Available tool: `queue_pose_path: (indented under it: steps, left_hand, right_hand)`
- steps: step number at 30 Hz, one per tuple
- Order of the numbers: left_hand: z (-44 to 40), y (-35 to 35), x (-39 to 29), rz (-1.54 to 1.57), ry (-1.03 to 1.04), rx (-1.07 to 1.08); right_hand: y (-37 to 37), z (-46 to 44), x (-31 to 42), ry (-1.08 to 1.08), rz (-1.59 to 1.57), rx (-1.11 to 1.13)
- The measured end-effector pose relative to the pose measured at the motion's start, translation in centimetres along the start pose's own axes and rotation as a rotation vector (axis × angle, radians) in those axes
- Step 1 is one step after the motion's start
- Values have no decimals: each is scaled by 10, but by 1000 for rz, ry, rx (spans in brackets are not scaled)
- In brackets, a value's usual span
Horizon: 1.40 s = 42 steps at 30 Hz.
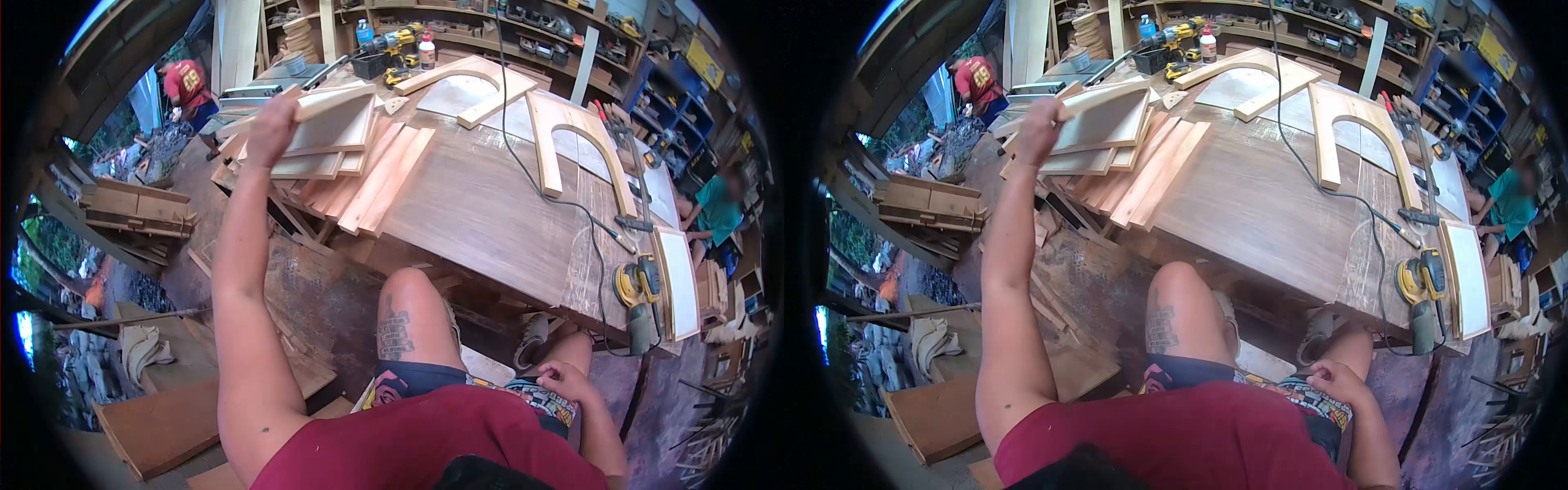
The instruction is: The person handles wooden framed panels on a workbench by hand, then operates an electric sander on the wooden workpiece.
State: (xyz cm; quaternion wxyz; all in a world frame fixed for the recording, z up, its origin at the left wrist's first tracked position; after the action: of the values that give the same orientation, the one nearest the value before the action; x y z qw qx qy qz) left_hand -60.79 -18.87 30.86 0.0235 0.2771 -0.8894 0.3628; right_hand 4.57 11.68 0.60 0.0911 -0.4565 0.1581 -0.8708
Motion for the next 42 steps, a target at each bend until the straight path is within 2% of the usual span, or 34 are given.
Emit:
queue_pose_path:
  steps: [3,5,7,8,10,11,13,15,17,19,21,22,23,24,25,27,29,31,33,34,37,38,39,41,42]
  left_hand:
    - [-47,-60,7,-165,-83,-217]
    - [-71,-117,5,-173,-52,-385]
    - [-84,-166,-19,24,-346,-374]
    - [-85,-175,-29,29,-333,-375]
    - [-84,-176,-31,305,-495,-298]
    - [-84,-165,-39,315,-490,-293]
    - [-72,-107,-52,415,-573,-132]
    - [-63,-44,-110,276,-625,210]
    - [-34,41,-164,659,-706,277]
    - [-20,95,-236,950,-805,457]
    - [18,209,-231,947,-869,472]
    - [7,165,-282,1075,-896,628]
    - [12,166,-307,1255,-972,595]
    - [27,194,-311,1319,-986,610]
    - [35,206,-325,1386,-1004,631]
    - [57,207,-340,1278,-992,795]
    - [63,205,-361,1240,-964,794]
    - [90,234,-354,1331,-1046,805]
    - [95,248,-339,1045,-776,770]
    - [86,226,-341,919,-776,784]
    - [93,263,-314,938,-763,821]
    - [96,269,-304,919,-785,719]
    - [94,271,-296,912,-793,713]
    - [98,280,-294,938,-840,845]
    - [86,259,-297,915,-862,883]
  right_hand:
    - [-12,-2,1,10,34,-18]
    - [-21,-1,3,-41,46,-57]
    - [-27,-5,-13,-91,-4,-83]
    - [-35,-6,-7,-135,36,-138]
    - [-53,-2,21,-170,115,-270]
    - [-64,2,43,-163,159,-346]
    - [-74,-28,24,-354,-247,-425]
    - [-84,-38,47,-439,-562,-524]
    - [-91,-42,63,-507,-646,-534]
    - [-103,-44,50,-425,-712,-607]
    - [-100,-43,19,-339,-785,-657]
    - [-101,-43,2,-370,-834,-666]
    - [-102,-47,-17,-397,-882,-667]
    - [-104,-60,-53,-240,-853,-733]
    - [-103,-63,-56,-208,-854,-725]
    - [-93,-64,-63,-247,-1021,-691]
    - [-87,-65,-52,-236,-1066,-734]
    - [-85,-78,-52,-179,-1083,-772]
    - [-87,-89,-43,-154,-1086,-801]
    - [-86,-92,-34,-141,-1108,-774]
    - [-81,-95,-15,-50,-1096,-682]
    - [-79,-101,-10,3,-1069,-625]
    - [-77,-106,-7,-1,-1066,-615]
    - [-77,-108,-6,44,-880,-635]
    - [-78,-110,-11,52,-831,-657]
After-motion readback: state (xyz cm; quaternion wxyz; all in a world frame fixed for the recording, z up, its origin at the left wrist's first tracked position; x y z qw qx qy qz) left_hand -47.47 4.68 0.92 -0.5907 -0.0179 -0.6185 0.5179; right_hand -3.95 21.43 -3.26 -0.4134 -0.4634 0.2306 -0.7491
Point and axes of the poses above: each hand's wrist, its own z-axis away from the middle knuckle, its own y-axis out of the palm, x = y × z, the point moved 6 cm from there along -z, towards the middle knuckle, and after that the axes turned 4 degrees about x, right-handed, at the moved point
